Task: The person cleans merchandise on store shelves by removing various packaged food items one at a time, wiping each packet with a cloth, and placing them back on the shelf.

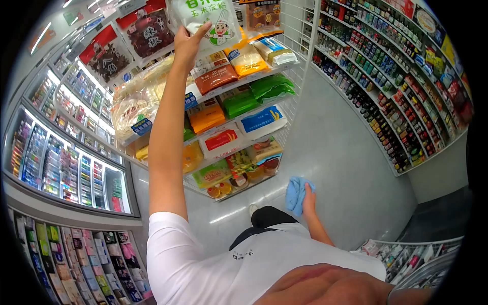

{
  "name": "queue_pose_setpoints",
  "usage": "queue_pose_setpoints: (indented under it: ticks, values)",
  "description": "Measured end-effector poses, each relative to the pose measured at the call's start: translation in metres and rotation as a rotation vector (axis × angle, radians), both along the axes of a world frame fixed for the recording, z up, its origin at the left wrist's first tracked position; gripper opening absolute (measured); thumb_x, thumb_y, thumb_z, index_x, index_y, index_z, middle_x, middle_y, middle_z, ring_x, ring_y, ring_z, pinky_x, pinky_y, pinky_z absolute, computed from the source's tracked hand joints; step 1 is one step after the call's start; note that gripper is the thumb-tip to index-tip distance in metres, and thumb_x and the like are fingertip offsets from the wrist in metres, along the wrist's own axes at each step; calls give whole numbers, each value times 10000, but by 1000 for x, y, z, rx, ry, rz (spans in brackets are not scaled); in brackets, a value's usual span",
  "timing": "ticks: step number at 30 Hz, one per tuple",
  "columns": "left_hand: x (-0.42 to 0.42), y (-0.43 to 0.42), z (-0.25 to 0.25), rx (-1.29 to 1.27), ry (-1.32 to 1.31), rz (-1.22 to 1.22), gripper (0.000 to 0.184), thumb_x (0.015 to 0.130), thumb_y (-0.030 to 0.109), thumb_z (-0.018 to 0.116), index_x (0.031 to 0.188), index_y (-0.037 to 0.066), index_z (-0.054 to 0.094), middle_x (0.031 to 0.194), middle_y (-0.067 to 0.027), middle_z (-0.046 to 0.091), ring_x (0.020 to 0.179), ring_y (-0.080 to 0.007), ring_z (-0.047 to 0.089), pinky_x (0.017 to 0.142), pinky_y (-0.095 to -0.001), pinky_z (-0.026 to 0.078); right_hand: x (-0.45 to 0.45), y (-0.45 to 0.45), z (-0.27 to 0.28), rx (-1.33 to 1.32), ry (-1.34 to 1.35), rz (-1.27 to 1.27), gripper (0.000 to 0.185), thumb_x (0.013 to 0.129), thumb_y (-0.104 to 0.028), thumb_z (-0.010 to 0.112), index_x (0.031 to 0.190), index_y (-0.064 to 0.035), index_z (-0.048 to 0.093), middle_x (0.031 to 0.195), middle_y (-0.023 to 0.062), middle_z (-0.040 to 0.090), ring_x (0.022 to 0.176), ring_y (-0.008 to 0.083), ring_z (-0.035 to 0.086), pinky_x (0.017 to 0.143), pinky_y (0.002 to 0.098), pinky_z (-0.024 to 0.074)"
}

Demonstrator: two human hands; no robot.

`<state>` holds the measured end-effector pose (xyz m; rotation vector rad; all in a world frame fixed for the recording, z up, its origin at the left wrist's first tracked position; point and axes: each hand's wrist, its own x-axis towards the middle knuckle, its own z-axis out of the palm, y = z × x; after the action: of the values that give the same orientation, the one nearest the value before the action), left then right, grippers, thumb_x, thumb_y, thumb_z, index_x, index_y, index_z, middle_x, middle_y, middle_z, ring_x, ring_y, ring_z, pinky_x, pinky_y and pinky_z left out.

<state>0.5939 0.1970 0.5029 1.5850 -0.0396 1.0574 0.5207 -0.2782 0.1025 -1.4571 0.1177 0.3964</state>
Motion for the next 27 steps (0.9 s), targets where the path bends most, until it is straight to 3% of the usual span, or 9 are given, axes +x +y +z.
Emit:
queue_pose_setpoints:
  ticks: [4,9,12,19,27]
  values:
    - [-3,-11,-1,-41,-49,-35,493,818,225,801,1154,-32,549,1090,-110,659,962,-147,639,825,-285,529,6,-6,11,-10,54,-10,466,994,-386,472,1160,23,619,1084,105,658,984,182,616,869,316,493]
    - [-11,-25,-1,-53,-20,-30,516,819,207,796,1180,-43,525,1107,-143,647,982,-172,640,855,-326,546,49,16,8,-64,73,50,470,997,-389,474,1170,28,604,1097,102,649,987,181,619,861,318,501]
    - [-17,-39,3,-57,-60,-33,515,830,192,784,1200,-45,515,1129,-144,644,992,-179,642,855,-325,545,84,43,11,88,92,108,477,996,-393,480,1172,34,600,1112,103,642,989,179,613,876,314,488]
    - [-27,-56,12,-52,-74,-33,456,843,175,768,1172,-49,546,1094,-126,664,970,-180,657,862,-330,550,160,91,-12,134,-16,230,490,989,-424,490,1184,12,599,1109,91,644,1014,174,602,912,308,463]
    - [-63,-99,-51,-405,69,-87,561,851,118,742,1304,-33,447,1211,-147,604,1071,-209,627,890,-345,559,173,111,38,227,93,299,524,995,-415,460,1271,24,533,1209,115,606,1092,204,590,965,327,451]
